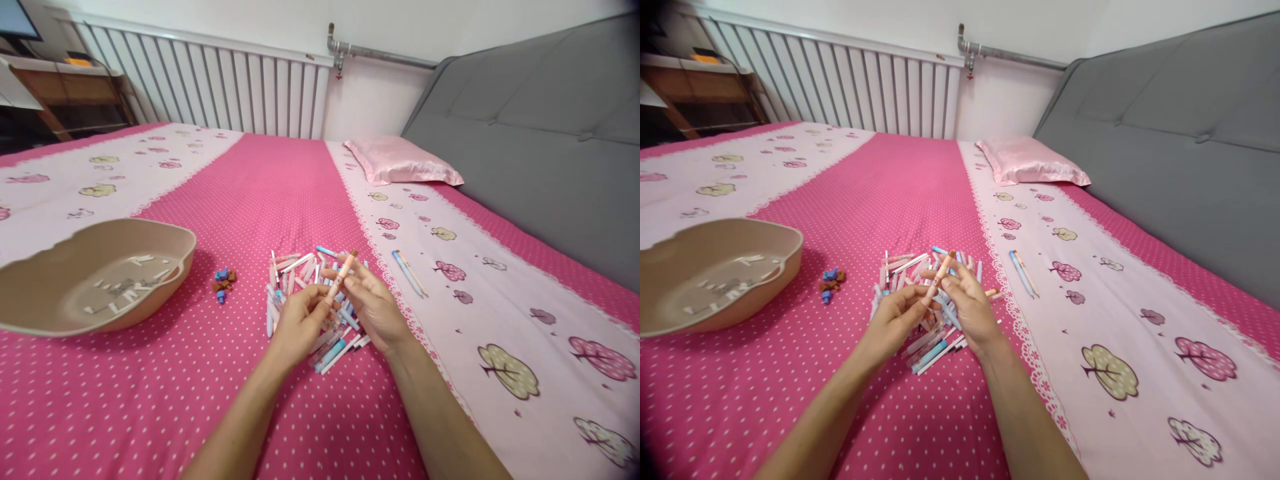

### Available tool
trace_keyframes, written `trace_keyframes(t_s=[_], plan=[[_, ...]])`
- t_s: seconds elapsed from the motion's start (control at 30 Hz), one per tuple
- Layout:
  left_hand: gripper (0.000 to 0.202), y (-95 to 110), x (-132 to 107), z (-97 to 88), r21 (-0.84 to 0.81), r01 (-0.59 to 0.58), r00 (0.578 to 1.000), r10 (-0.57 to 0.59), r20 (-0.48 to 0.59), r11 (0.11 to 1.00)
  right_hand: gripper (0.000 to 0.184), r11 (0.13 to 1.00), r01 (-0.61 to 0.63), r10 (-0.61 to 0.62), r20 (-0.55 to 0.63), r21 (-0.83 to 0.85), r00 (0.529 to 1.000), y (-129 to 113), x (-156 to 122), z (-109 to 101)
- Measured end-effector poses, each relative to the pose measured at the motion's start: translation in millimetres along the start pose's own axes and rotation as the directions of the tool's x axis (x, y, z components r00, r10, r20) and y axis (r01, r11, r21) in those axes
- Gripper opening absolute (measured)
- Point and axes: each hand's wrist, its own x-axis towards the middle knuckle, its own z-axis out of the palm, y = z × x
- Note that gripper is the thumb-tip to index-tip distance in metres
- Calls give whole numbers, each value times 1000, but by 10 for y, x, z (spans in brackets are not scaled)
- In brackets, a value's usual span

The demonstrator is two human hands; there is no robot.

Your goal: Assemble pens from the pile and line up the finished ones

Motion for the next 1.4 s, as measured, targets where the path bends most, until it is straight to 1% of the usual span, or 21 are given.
trace_keyframes(t_s=[0.13, 0.23, 0.43, 0.57, 0.73, 0.87, 0.97, 1.03, 1.2, 1.4], plan=[[26, 4, 0, -3, -1, 3, 1000, -3, 5, 1000, 39, 999, -3, 3, -5, -49, 1000, 20, 11, -12], [25, 15, -7, 0, 7, 4, 1000, -4, -2, 1000, 38, 998, 16, -18, -29, -60, 999, 29, 20, -19], [25, -5, -12, 9, 38, -35, 999, 34, 9, 999, 43, 997, 6, -12, -86, -79, 996, 35, 22, -27], [27, -3, -5, 30, 26, -21, 1000, 21, -2, 999, 45, 995, 13, -23, -103, -100, 994, 39, 18, -30], [27, 21, -10, 37, 14, 1, 999, 0, -53, 1000, 45, 996, 5, -15, -100, -92, 995, 32, 10, -28], [31, 40, -22, 21, -48, 36, 999, -37, -15, 998, 40, 999, 8, -9, -49, -31, 999, -9, -2, -10], [35, 39, -25, 8, -57, 49, 999, -49, 17, 997, 37, 1000, -1, 1, 3, 18, 1000, -26, -2, -7], [36, 26, -21, 1, -58, 47, 999, -45, 30, 997, 37, 999, -17, 17, 6, 31, 1000, -22, 3, -10], [33, -7, -12, -10, -29, 35, 998, -34, 47, 999, 35, 999, -20, 21, -37, 27, 999, 1, 15, -16], [32, 43, -29, 6, -28, 27, 999, -26, 33, 999, 34, 1000, -16, 18, -103, 20, 994, 19, 26, -28]])
